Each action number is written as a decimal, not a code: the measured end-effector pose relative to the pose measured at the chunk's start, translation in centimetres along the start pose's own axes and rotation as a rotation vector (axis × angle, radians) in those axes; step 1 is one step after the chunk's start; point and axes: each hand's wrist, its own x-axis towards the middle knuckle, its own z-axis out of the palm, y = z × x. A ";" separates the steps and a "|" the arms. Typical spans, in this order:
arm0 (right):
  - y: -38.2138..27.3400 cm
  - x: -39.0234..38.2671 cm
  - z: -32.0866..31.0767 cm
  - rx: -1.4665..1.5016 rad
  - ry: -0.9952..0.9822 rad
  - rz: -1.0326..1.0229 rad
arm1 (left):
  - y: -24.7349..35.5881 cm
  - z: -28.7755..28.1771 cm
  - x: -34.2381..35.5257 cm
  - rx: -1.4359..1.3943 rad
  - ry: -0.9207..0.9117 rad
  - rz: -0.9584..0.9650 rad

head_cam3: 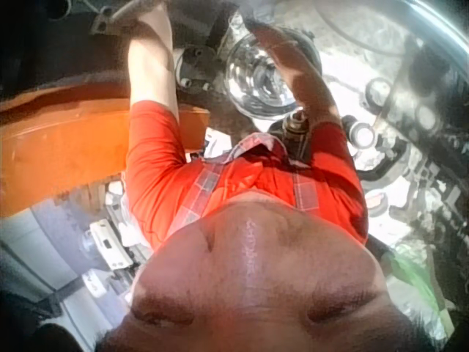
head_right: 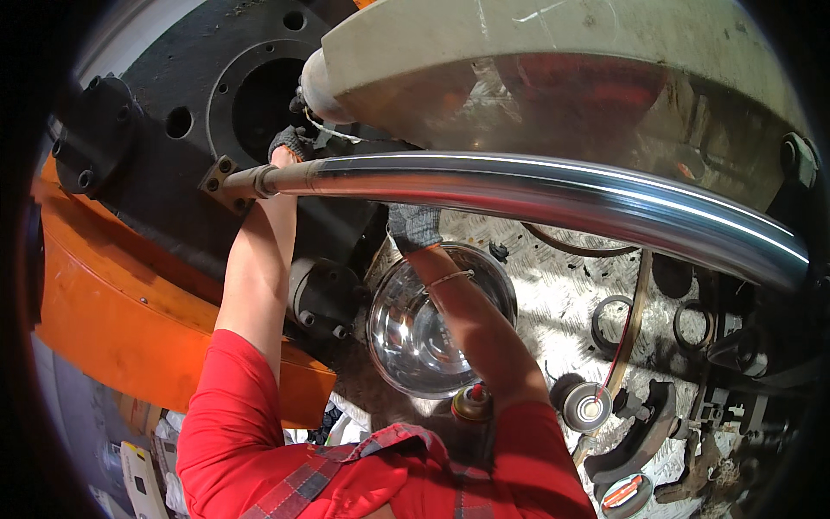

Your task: The person operates an orange injection molding machine in a workshop. They open the machine door, place a metal bowl under a nozzle to catch dripping fluid, and then close the door. They repeatedly press buttons on the control panel and retrieve small white plastic parts from a bag on the floor.

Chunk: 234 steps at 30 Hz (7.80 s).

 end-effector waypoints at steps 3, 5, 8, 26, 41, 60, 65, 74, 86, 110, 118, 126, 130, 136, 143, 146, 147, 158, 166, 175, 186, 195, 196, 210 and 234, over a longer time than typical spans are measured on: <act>-0.4 -0.5 0.7 0.053 0.005 0.008 | 2.2 5.9 2.3 0.103 0.092 -0.067; 0.2 0.3 0.4 0.037 0.044 0.006 | 4.4 6.6 1.4 0.116 0.138 -0.100; 0.4 0.9 0.8 0.034 0.073 -0.001 | 5.3 8.4 0.9 0.172 0.216 -0.165; 0.5 0.3 1.3 0.063 0.026 0.010 | 0.4 9.2 0.6 0.579 0.695 -0.588; 0.8 0.1 2.0 0.040 0.031 0.020 | 0.3 -1.0 -0.2 0.888 1.043 -0.941; -0.3 -1.5 1.8 0.113 -0.071 0.037 | -6.1 9.7 3.6 2.730 1.803 0.789; 1.6 1.1 -0.4 0.042 0.030 0.044 | 0.2 -0.8 0.3 2.574 1.739 1.214; 0.4 1.7 2.1 0.092 0.002 0.037 | 0.6 16.4 1.3 2.710 1.475 0.926; 0.2 1.9 3.4 0.066 0.038 0.046 | -0.2 8.0 0.2 1.107 1.168 -0.696; -0.6 3.1 5.3 0.025 0.155 0.059 | -1.9 7.8 -0.1 1.206 1.075 0.075; -0.8 1.8 5.0 -0.005 0.178 0.069 | -1.5 9.4 0.7 0.489 0.603 0.647; -1.5 -5.6 -1.0 -0.203 0.337 0.159 | 1.3 2.8 -2.4 -0.471 -0.418 0.951; -3.0 -7.1 -4.9 -0.336 0.441 0.214 | 2.6 -2.2 -6.9 -0.351 -0.491 1.039; -6.2 -9.5 -10.7 -0.900 0.230 0.056 | 0.8 -10.4 -15.5 -0.170 -0.456 1.222; -2.9 -11.3 -15.9 -0.652 0.325 0.011 | -10.6 -23.4 -22.8 -0.467 -0.673 1.257; -3.1 -12.2 -17.9 -1.047 0.002 0.046 | -19.6 -29.8 -22.8 -0.998 -1.066 0.941; -4.3 -12.1 -17.6 -1.157 -0.191 0.183 | -21.5 -30.1 -23.6 -1.134 -1.140 0.862; -3.8 -15.7 -19.2 -1.449 -0.908 0.222 | -41.2 -31.3 -33.2 -1.414 -1.212 1.284; -9.1 -17.4 -17.1 -1.706 -1.386 0.136 | -42.7 -27.9 -36.5 -1.213 -1.494 1.220; -3.4 -18.7 -18.2 -1.641 -1.290 0.076 | -42.5 -30.4 -34.9 -1.203 -1.550 1.212; -9.9 -26.9 -8.9 -1.287 -0.418 0.933 | -49.2 -28.2 -35.5 -1.477 -1.427 1.032; -9.6 -34.8 -12.2 -0.921 0.480 0.334 | -63.2 -18.4 -34.6 -1.764 -1.153 0.721; -9.8 -34.9 -12.0 -0.807 0.492 0.298 | -64.4 -18.1 -34.0 -1.646 -1.302 0.685; -13.9 -43.4 -8.1 -0.879 0.401 0.039 | -72.3 -15.0 -33.3 -1.266 -1.249 0.351; -10.0 -36.9 4.2 -0.962 0.661 0.383 | -80.7 8.9 -26.6 -1.276 -1.415 0.455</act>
